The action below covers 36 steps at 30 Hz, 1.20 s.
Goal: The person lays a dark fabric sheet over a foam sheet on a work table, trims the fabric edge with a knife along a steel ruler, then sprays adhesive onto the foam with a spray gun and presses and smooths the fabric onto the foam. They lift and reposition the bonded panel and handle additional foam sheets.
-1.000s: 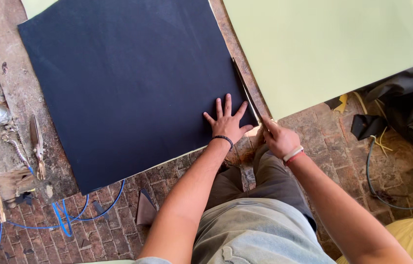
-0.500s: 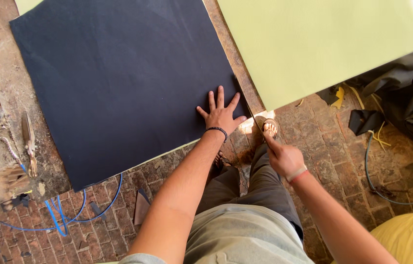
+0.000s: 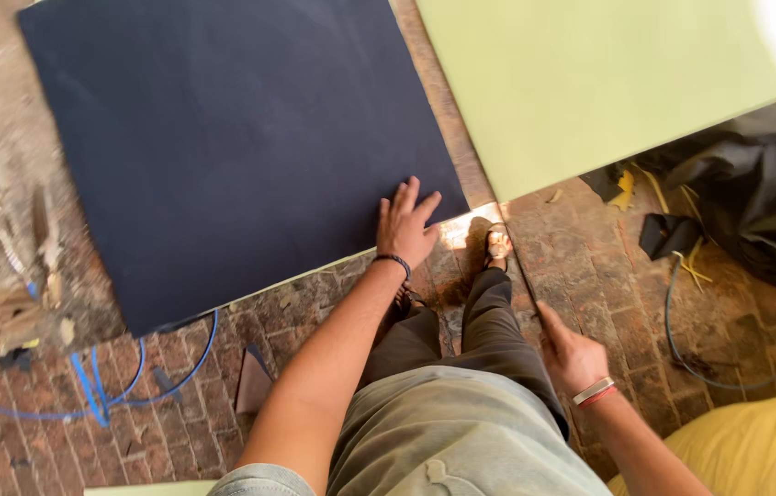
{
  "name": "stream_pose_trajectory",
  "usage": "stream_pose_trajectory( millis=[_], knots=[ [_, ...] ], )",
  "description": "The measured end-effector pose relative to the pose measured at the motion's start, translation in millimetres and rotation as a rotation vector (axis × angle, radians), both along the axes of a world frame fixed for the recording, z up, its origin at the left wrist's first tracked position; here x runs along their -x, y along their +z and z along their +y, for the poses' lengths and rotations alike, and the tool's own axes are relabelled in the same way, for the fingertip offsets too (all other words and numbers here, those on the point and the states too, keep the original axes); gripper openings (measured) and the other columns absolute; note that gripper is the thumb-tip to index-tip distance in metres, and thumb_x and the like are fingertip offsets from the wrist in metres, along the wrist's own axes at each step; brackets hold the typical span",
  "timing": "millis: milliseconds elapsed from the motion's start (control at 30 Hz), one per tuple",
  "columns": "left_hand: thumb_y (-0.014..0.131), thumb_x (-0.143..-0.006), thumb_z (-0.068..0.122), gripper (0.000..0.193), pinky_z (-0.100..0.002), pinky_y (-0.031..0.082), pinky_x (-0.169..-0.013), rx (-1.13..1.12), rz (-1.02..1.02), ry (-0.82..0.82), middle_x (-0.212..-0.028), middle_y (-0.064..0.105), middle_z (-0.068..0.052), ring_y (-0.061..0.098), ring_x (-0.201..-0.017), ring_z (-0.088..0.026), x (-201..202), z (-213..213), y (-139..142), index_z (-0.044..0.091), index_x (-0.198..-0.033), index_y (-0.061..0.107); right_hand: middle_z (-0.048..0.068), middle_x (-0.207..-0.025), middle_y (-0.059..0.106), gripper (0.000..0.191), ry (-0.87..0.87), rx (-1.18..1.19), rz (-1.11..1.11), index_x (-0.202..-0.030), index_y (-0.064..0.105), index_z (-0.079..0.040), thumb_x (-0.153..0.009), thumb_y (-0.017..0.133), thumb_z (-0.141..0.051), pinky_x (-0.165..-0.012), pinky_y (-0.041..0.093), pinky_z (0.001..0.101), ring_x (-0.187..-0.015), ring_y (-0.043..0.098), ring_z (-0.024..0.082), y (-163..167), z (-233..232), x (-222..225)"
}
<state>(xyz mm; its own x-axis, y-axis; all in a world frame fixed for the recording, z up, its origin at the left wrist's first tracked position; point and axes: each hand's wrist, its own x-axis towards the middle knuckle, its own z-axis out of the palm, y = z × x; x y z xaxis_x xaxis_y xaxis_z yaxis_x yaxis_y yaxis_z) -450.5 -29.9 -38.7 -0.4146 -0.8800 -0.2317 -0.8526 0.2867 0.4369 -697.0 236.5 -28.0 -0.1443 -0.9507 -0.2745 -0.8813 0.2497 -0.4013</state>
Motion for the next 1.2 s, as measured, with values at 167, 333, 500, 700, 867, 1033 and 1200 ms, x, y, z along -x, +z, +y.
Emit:
stream_pose_trajectory(
  millis=[167, 333, 500, 700, 867, 1033, 1200],
  knots=[
    [0.07, -0.098, 0.024, 0.029, -0.042, 0.054, -0.108, -0.04, 0.37, 0.267, -0.133, 0.071, -0.009, 0.066, -0.126, -0.026, -66, 57, -26, 0.015, -0.125, 0.073, 0.009, -0.096, 0.069, 0.03, 0.155, 0.371, -0.066, -0.127, 0.065, -0.023, -0.097, 0.066, -0.021, -0.069, 0.055, 0.0428, -0.084, 0.068, 0.032, 8, -80, -12],
    [0.072, -0.097, 0.027, 0.03, -0.038, 0.063, -0.079, -0.436, 0.857, 1.142, -0.105, 0.08, -0.01, 0.077, -0.092, -0.022, -143, 80, -34, 0.007, -0.118, 0.077, 0.003, -0.086, 0.062, 0.024, 0.431, 0.429, -0.066, -0.119, 0.074, -0.023, -0.096, 0.07, -0.02, -0.065, 0.054, 0.0389, -0.078, 0.067, 0.026, 30, -175, -70],
    [0.07, -0.097, 0.026, 0.03, -0.037, 0.062, -0.088, -0.385, 1.437, 1.531, -0.111, 0.076, -0.008, 0.075, -0.101, -0.022, -221, 86, -31, 0.007, -0.12, 0.071, -0.002, -0.078, 0.061, 0.015, 0.737, 0.525, -0.048, -0.109, 0.08, -0.025, -0.095, 0.073, -0.025, -0.056, 0.053, 0.0339, -0.07, 0.064, 0.017, 32, -240, -162],
    [0.066, -0.098, 0.02, 0.027, -0.04, 0.063, -0.092, -0.3, 1.533, 1.631, -0.115, 0.076, -0.012, 0.075, -0.105, -0.025, -257, 82, -28, 0.005, -0.12, 0.07, -0.005, -0.072, 0.059, 0.016, 0.921, 0.478, 0.021, -0.11, 0.082, -0.028, -0.098, 0.073, -0.025, -0.044, 0.049, 0.0282, -0.064, 0.061, 0.011, 15, -269, -263],
    [0.065, -0.1, 0.017, 0.027, -0.039, 0.063, -0.093, -0.387, 1.556, 1.596, -0.114, 0.074, -0.013, 0.074, -0.104, -0.026, -260, 77, -36, 0.001, -0.121, 0.069, -0.004, -0.077, 0.059, 0.02, 0.958, 0.508, 0.032, -0.111, 0.081, -0.028, -0.095, 0.072, -0.022, -0.048, 0.05, 0.0293, -0.068, 0.063, 0.013, 15, -270, -306],
    [0.066, -0.098, 0.018, 0.027, -0.041, 0.063, -0.092, -0.399, 1.626, 1.588, -0.112, 0.074, -0.012, 0.073, -0.103, -0.026, -260, 75, -57, 0.001, -0.119, 0.069, -0.004, -0.078, 0.059, 0.02, 0.956, 0.587, 0.006, -0.112, 0.081, -0.028, -0.095, 0.073, -0.019, -0.05, 0.05, 0.0302, -0.071, 0.063, 0.013, 10, -264, -326],
    [0.067, -0.099, 0.02, 0.028, -0.04, 0.062, -0.093, -0.417, 1.616, 1.535, -0.114, 0.074, -0.012, 0.073, -0.103, -0.023, -262, 82, -68, 0.002, -0.121, 0.068, -0.006, -0.071, 0.055, 0.021, 0.931, 0.596, 0.042, -0.112, 0.083, -0.03, -0.099, 0.073, -0.017, -0.042, 0.044, 0.0261, -0.06, 0.056, 0.009, 6, -258, -306]
  ],
)
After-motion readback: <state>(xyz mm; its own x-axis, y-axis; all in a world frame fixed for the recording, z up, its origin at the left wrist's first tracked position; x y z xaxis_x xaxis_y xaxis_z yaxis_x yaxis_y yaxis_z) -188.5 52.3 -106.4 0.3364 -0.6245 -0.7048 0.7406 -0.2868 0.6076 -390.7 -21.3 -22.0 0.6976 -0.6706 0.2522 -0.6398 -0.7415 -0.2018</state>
